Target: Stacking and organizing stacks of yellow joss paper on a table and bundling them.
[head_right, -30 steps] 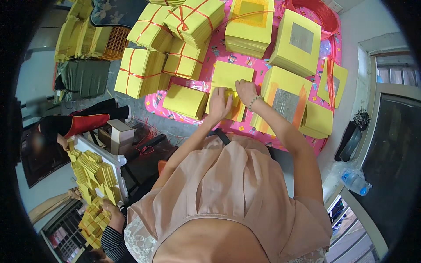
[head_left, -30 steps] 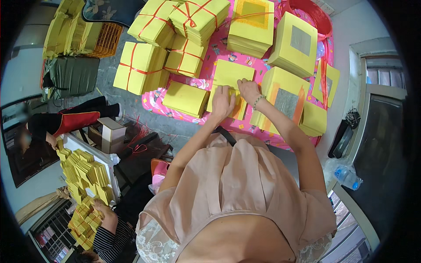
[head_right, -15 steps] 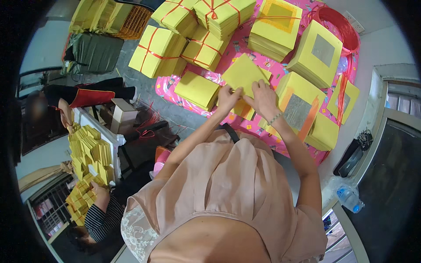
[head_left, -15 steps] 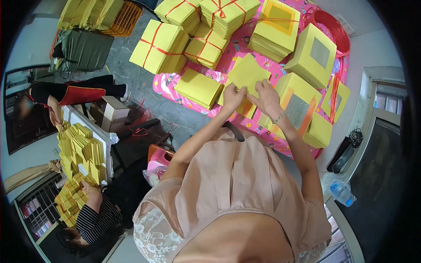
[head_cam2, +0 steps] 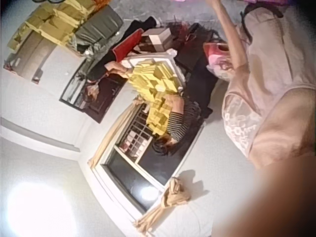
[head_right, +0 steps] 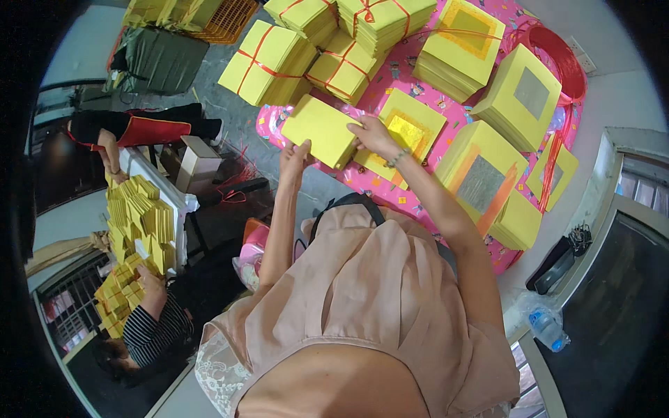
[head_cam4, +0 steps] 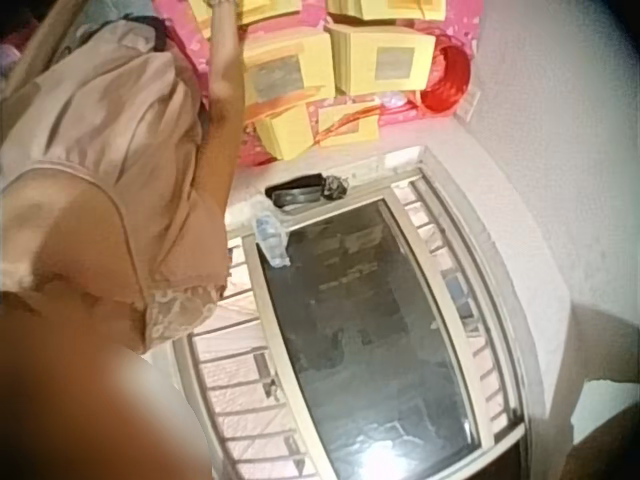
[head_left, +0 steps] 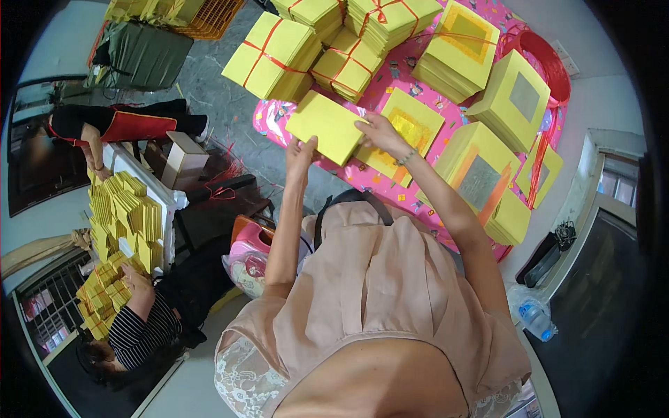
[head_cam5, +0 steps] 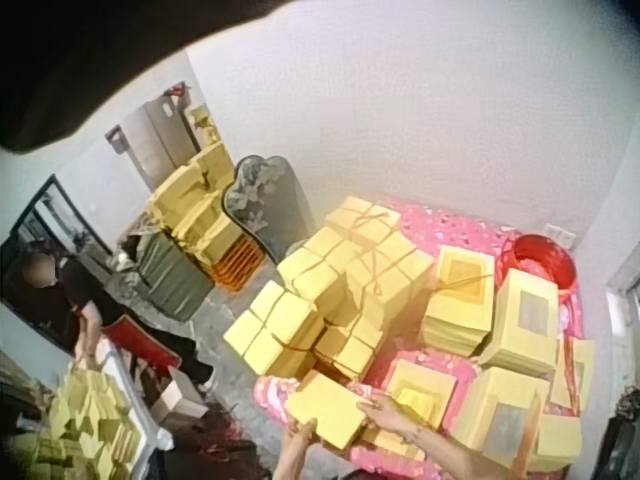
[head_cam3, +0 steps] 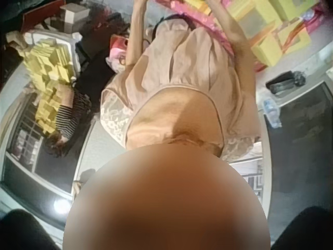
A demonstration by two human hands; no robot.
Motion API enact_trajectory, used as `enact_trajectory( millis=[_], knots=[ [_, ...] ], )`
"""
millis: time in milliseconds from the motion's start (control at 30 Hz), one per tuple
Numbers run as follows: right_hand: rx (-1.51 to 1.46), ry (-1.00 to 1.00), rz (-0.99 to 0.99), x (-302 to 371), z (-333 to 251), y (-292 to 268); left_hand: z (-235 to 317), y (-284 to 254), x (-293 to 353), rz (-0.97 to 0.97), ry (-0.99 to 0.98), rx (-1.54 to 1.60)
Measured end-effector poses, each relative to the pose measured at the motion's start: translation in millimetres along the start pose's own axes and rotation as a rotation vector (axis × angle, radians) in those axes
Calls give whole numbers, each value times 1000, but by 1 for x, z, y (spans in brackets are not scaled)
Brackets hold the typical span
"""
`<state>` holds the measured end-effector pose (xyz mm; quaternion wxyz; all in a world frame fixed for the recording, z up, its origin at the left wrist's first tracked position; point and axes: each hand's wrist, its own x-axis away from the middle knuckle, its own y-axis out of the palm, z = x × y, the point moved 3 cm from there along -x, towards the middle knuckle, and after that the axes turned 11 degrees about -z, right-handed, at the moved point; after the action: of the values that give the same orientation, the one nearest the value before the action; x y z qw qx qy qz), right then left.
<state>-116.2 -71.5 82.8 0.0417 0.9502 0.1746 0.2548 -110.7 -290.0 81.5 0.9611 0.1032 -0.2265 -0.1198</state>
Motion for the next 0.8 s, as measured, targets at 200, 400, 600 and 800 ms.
enact_trajectory(
  millis=[200,400,600,800],
  knots=[
    [225,103,18,-53,34,2,-28,-34,-22,161,-18,-134],
    [252,179,55,-55,57,-1,-45,-27,-25,220,7,-155],
    [563,135,75,-57,55,5,-44,-33,-21,336,44,-697],
    [814,62,233,-58,67,2,-17,6,-8,405,470,-1205]
  ],
)
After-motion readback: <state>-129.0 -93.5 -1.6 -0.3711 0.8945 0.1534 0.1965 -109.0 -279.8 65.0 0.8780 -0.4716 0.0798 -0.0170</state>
